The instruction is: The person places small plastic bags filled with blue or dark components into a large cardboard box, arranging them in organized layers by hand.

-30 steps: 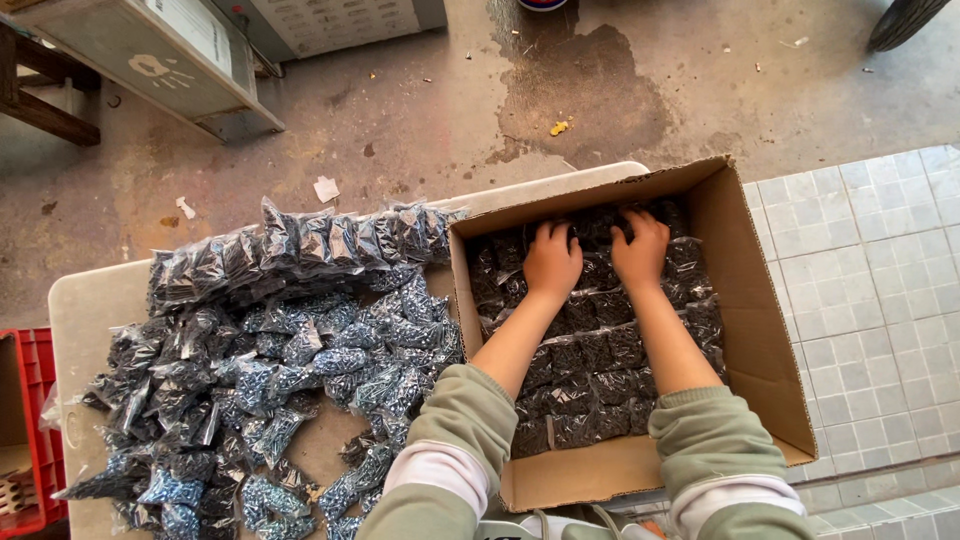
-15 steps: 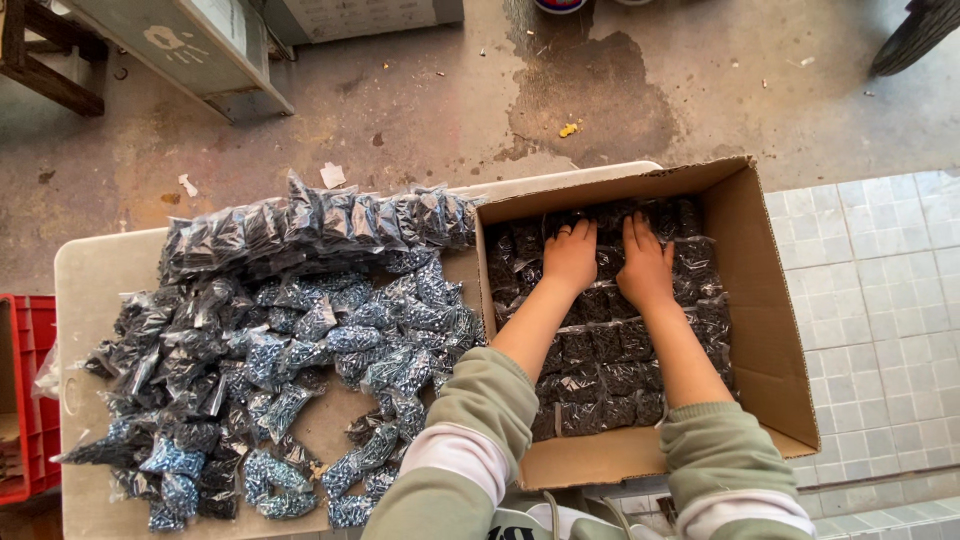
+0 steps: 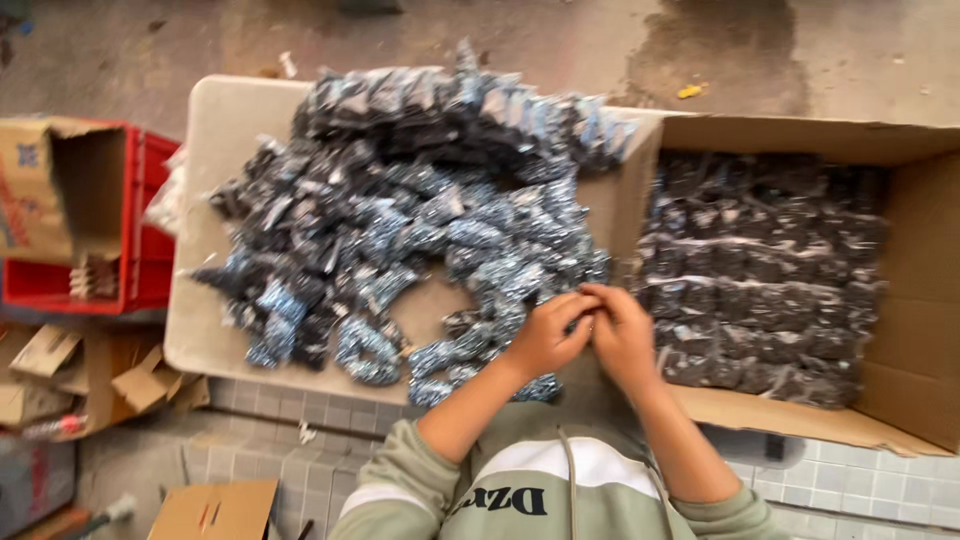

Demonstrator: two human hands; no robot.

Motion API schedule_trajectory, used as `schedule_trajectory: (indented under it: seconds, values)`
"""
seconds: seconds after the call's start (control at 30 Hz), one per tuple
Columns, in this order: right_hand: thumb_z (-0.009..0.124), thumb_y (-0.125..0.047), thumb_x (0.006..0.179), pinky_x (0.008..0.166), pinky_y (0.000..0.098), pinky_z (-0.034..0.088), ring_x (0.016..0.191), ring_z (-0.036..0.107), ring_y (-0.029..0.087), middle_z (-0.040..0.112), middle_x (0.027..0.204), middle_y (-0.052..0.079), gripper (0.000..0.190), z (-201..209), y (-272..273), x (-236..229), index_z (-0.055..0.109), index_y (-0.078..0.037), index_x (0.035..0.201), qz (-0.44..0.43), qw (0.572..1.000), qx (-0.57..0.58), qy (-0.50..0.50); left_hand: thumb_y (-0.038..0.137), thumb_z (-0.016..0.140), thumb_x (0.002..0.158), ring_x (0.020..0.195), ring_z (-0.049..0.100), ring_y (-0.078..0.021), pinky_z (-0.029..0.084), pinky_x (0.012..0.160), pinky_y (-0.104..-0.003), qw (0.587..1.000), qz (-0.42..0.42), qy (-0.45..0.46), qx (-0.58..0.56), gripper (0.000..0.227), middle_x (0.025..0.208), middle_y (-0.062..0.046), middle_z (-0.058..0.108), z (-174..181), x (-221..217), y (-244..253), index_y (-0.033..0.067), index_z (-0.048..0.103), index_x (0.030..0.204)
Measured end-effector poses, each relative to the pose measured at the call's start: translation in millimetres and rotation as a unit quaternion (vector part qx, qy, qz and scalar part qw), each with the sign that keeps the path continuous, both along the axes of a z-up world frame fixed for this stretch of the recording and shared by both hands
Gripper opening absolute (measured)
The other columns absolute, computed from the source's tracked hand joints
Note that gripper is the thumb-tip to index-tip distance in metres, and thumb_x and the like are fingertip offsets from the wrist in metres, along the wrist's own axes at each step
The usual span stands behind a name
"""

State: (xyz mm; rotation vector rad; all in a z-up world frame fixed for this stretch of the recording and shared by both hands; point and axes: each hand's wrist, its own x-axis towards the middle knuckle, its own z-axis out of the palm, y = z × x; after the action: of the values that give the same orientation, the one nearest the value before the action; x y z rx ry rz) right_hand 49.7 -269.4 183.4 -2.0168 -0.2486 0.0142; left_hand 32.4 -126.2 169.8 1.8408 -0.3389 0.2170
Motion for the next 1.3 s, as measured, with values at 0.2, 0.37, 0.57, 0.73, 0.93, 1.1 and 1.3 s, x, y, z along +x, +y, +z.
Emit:
schedule_trajectory:
  seconds: [0.2, 0.37, 0.57, 0.73, 0.93, 1.1, 1.3]
  values:
    - [0.061, -0.006, 0.081, 0.094, 0.0409, 0.050, 0.107, 0.065, 0.028, 0.072, 0.105, 0.007, 0.034, -99, 143, -72, 0.072, -0.017, 0.111, 0.159, 0.974, -0.081, 0.143, 0.016, 0.059, 0.091, 0.100, 0.066, -0.0311, 0.054, 0.085, -0.036, 0.966, 0.116, 0.221, 0.064, 0.021, 0.101, -0.013, 0.070, -64, -108, 143, 0.0101, 0.070, 0.107]
    - [0.059, 0.001, 0.075, 0.092, 0.0406, 0.050, 0.105, 0.065, 0.031, 0.067, 0.107, 0.012, 0.040, -122, 192, -50, 0.068, -0.012, 0.111, 0.275, 0.916, -0.288, -0.049, 0.017, 0.064, 0.090, 0.098, 0.067, -0.0297, 0.057, 0.082, -0.034, 0.926, 0.156, 0.325, 0.112, 0.027, 0.102, -0.014, 0.066, -132, -151, 206, 0.0044, 0.066, 0.113]
    - [0.063, -0.011, 0.076, 0.106, 0.0477, 0.039, 0.118, 0.057, 0.023, 0.063, 0.121, 0.000, 0.047, -114, 232, -31, 0.061, -0.023, 0.121, 0.407, 0.759, -0.508, 0.014, 0.012, 0.060, 0.088, 0.115, 0.056, -0.0408, 0.050, 0.096, -0.045, 0.910, 0.094, 0.383, 0.127, 0.047, 0.121, -0.028, 0.053, -100, -130, 211, -0.0091, 0.049, 0.128]
    - [0.077, -0.039, 0.069, 0.099, 0.0494, 0.042, 0.121, 0.054, 0.025, 0.056, 0.129, 0.003, 0.065, -175, 241, -26, 0.056, -0.023, 0.128, 0.403, 0.723, -0.554, 0.089, 0.012, 0.052, 0.090, 0.130, 0.042, -0.0472, 0.041, 0.106, -0.052, 0.898, 0.030, 0.427, 0.104, 0.060, 0.137, -0.033, 0.040, -99, -99, 207, -0.0113, 0.030, 0.140]
    - [0.073, -0.029, 0.063, 0.091, 0.0441, 0.050, 0.112, 0.058, 0.026, 0.061, 0.117, 0.006, 0.060, -152, 234, -23, 0.065, -0.015, 0.121, 0.384, 0.750, -0.530, 0.096, 0.019, 0.063, 0.082, 0.119, 0.057, -0.0371, 0.048, 0.099, -0.046, 0.886, 0.051, 0.461, 0.007, 0.066, 0.122, -0.021, 0.059, -103, -89, 207, -0.0006, 0.036, 0.140]
    - [0.075, -0.018, 0.066, 0.092, 0.0438, 0.053, 0.109, 0.060, 0.034, 0.059, 0.108, 0.012, 0.048, -106, 223, -14, 0.063, -0.006, 0.111, 0.351, 0.840, -0.388, 0.146, 0.008, 0.070, 0.078, 0.114, 0.060, -0.0346, 0.053, 0.094, -0.040, 0.920, 0.066, 0.384, -0.049, 0.061, 0.116, -0.023, 0.059, -93, -84, 215, -0.0019, 0.048, 0.134]
    - [0.080, -0.021, 0.063, 0.087, 0.0459, 0.053, 0.103, 0.066, 0.035, 0.071, 0.102, 0.010, 0.045, -96, 203, -15, 0.067, -0.016, 0.105, 0.167, 0.945, -0.206, 0.192, 0.004, 0.072, 0.078, 0.123, 0.050, -0.0438, 0.051, 0.097, -0.042, 0.938, 0.084, 0.312, -0.130, 0.060, 0.130, -0.025, 0.045, -107, -70, 211, 0.0011, 0.049, 0.133]
